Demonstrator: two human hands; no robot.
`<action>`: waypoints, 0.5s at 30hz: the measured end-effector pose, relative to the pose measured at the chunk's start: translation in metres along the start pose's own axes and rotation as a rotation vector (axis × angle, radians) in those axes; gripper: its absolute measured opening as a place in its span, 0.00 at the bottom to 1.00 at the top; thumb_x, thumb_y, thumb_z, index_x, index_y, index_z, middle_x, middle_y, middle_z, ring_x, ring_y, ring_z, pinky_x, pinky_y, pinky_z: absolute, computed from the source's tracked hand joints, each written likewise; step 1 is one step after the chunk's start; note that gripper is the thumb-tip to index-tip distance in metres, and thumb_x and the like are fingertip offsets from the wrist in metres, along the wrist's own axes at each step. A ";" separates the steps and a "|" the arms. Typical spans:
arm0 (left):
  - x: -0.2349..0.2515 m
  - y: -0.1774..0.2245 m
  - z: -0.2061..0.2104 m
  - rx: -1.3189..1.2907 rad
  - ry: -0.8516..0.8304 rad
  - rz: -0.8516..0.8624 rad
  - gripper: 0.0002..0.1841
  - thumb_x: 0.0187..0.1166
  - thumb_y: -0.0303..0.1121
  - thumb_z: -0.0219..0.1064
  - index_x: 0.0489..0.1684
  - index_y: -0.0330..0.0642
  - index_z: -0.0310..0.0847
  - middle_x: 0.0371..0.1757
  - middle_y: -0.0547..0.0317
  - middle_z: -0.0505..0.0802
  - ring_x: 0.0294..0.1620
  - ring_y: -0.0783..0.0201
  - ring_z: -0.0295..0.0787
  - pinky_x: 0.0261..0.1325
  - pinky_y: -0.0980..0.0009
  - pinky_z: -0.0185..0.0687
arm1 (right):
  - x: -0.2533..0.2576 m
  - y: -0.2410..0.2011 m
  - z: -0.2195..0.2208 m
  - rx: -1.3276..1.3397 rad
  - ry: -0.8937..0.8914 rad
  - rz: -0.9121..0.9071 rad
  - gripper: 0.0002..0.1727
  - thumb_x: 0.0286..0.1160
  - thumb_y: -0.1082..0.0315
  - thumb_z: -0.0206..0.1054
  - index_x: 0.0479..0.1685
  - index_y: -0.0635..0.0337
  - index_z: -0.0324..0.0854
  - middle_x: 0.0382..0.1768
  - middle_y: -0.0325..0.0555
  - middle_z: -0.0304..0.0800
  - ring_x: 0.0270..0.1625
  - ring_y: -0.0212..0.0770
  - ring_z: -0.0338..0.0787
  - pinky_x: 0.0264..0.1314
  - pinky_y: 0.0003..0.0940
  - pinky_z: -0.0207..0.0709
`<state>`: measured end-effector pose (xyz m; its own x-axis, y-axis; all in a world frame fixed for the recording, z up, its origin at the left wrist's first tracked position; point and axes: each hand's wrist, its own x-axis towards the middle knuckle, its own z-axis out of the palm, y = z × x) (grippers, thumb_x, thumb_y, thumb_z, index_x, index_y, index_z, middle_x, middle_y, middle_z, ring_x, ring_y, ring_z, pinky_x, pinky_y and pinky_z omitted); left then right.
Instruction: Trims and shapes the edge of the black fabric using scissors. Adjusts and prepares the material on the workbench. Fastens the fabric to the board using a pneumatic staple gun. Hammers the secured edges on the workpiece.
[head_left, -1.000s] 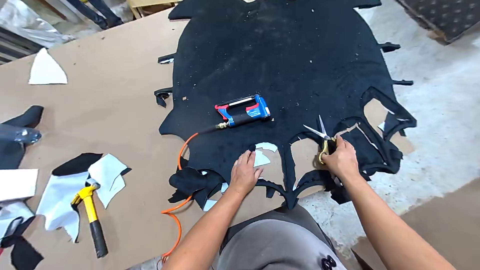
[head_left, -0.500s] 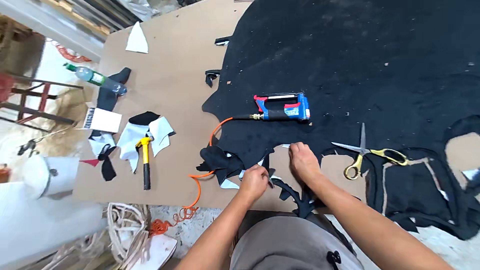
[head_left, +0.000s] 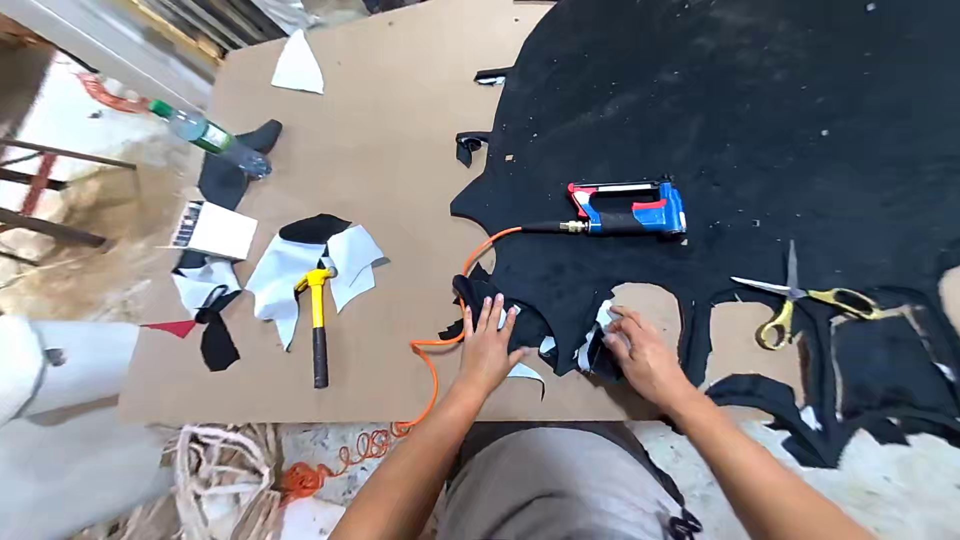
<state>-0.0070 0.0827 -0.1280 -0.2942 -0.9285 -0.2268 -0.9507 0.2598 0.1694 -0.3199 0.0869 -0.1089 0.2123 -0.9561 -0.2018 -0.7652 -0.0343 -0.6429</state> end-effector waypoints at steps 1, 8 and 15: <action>-0.002 -0.013 0.010 -0.031 0.084 0.103 0.31 0.84 0.52 0.64 0.84 0.49 0.76 0.92 0.53 0.68 0.95 0.50 0.55 0.94 0.37 0.42 | -0.003 -0.008 0.017 -0.010 0.022 0.055 0.28 0.84 0.48 0.62 0.75 0.57 0.78 0.86 0.51 0.70 0.87 0.52 0.71 0.85 0.58 0.68; -0.006 -0.051 -0.036 -0.283 -0.095 0.239 0.14 0.89 0.38 0.59 0.57 0.45 0.89 0.52 0.52 0.96 0.56 0.53 0.94 0.61 0.48 0.89 | -0.002 -0.035 0.043 -0.110 0.156 0.264 0.20 0.77 0.73 0.67 0.68 0.51 0.85 0.61 0.51 0.91 0.62 0.56 0.91 0.65 0.64 0.83; -0.050 -0.086 -0.079 -0.516 -0.701 0.005 0.21 0.87 0.47 0.63 0.53 0.36 0.89 0.50 0.41 0.93 0.55 0.45 0.90 0.66 0.40 0.81 | -0.052 -0.077 -0.039 0.674 0.798 0.538 0.14 0.88 0.64 0.58 0.64 0.58 0.82 0.51 0.46 0.91 0.51 0.40 0.91 0.55 0.48 0.87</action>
<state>0.0970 0.0862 -0.0552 -0.4524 -0.5062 -0.7342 -0.8357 -0.0468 0.5472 -0.2956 0.1275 -0.0200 -0.6645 -0.7200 -0.2001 -0.1128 0.3614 -0.9255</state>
